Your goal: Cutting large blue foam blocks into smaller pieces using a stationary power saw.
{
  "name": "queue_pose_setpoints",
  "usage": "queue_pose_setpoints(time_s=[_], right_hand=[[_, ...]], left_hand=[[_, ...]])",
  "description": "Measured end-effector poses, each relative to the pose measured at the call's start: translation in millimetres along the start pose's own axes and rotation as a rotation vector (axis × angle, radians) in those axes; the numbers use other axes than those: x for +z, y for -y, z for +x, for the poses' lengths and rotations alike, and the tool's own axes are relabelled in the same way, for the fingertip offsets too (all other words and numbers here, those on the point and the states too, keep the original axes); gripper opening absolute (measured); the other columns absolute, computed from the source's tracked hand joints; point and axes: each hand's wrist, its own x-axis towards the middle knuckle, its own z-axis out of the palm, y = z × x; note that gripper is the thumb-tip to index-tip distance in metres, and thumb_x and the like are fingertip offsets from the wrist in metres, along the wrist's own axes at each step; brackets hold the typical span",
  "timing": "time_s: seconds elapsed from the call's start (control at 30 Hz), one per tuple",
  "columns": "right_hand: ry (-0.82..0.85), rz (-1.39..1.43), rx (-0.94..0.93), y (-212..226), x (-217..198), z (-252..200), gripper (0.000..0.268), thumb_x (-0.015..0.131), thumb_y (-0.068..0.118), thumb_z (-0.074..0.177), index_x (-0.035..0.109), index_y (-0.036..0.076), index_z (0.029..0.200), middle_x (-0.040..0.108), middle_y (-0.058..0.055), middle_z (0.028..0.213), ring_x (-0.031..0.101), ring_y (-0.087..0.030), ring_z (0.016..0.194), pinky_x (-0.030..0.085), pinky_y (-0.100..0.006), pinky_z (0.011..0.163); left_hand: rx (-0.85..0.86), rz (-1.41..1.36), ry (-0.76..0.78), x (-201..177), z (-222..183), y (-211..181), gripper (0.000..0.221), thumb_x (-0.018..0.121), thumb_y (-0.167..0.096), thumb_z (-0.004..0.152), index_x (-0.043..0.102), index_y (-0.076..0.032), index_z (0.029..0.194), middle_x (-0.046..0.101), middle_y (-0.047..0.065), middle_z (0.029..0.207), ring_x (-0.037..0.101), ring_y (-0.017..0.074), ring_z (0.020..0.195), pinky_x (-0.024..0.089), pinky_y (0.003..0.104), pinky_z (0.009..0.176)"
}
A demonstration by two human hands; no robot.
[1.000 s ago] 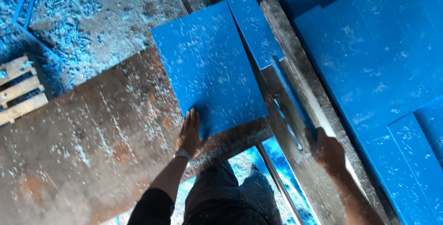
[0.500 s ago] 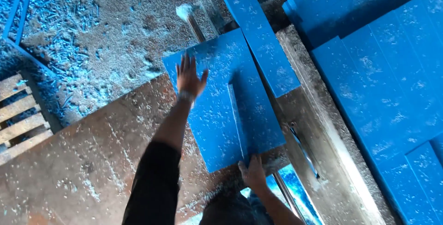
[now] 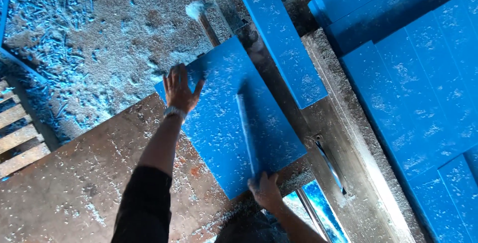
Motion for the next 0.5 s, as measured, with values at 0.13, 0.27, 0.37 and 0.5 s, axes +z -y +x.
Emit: queue_pose_setpoints(time_s=[0.13,0.27,0.37,0.5], right_hand=[[0.129,-0.381,-0.396,63.2,-104.0,-10.6,0.063,0.042,0.078,0.095,0.055,0.017,0.097,0.060,0.005,0.071,0.053,-0.015,0.055,0.045,-0.034,0.054],[-0.998,-0.583,-0.863,134.5,-197.1,75.8,0.049,0.054,0.067,0.099,0.064,0.022,0.082,0.062,-0.005,0.068,0.063,-0.022,0.062,0.050,-0.031,0.056],[-1.126,-0.714,-0.743,187.3,-264.3,176.0,0.078,0.074,0.064,0.082,0.061,0.003,0.129,0.059,-0.024,0.112,0.064,-0.045,0.107,0.054,-0.054,0.093],[-0.925,-0.762,-0.641,223.2,-329.5,243.9,0.109,0.081,0.066,0.069,0.048,-0.001,0.149,0.050,-0.039,0.134,0.045,-0.056,0.132,0.022,-0.063,0.115]], left_hand=[[-0.141,-0.013,0.105,-9.8,-42.9,-56.1,0.081,0.029,-0.066,0.105,0.027,-0.008,0.161,0.017,0.022,0.168,0.023,0.0435,0.155,0.022,0.061,0.125],[-0.037,-0.387,-0.192,-34.4,-98.2,-131.5,0.069,0.069,-0.037,0.098,0.043,0.001,0.149,0.044,0.032,0.148,0.047,0.0514,0.136,0.043,0.064,0.108],[-0.155,-0.360,-0.031,-23.8,-148.7,-158.1,0.110,0.076,-0.060,0.080,0.028,0.001,0.159,0.025,0.034,0.163,0.026,0.0539,0.150,0.023,0.069,0.117],[-0.258,-0.331,0.035,-15.3,-167.0,-190.1,0.114,0.078,-0.060,0.077,0.027,-0.001,0.161,0.019,0.034,0.165,0.020,0.0530,0.152,0.016,0.067,0.120]])
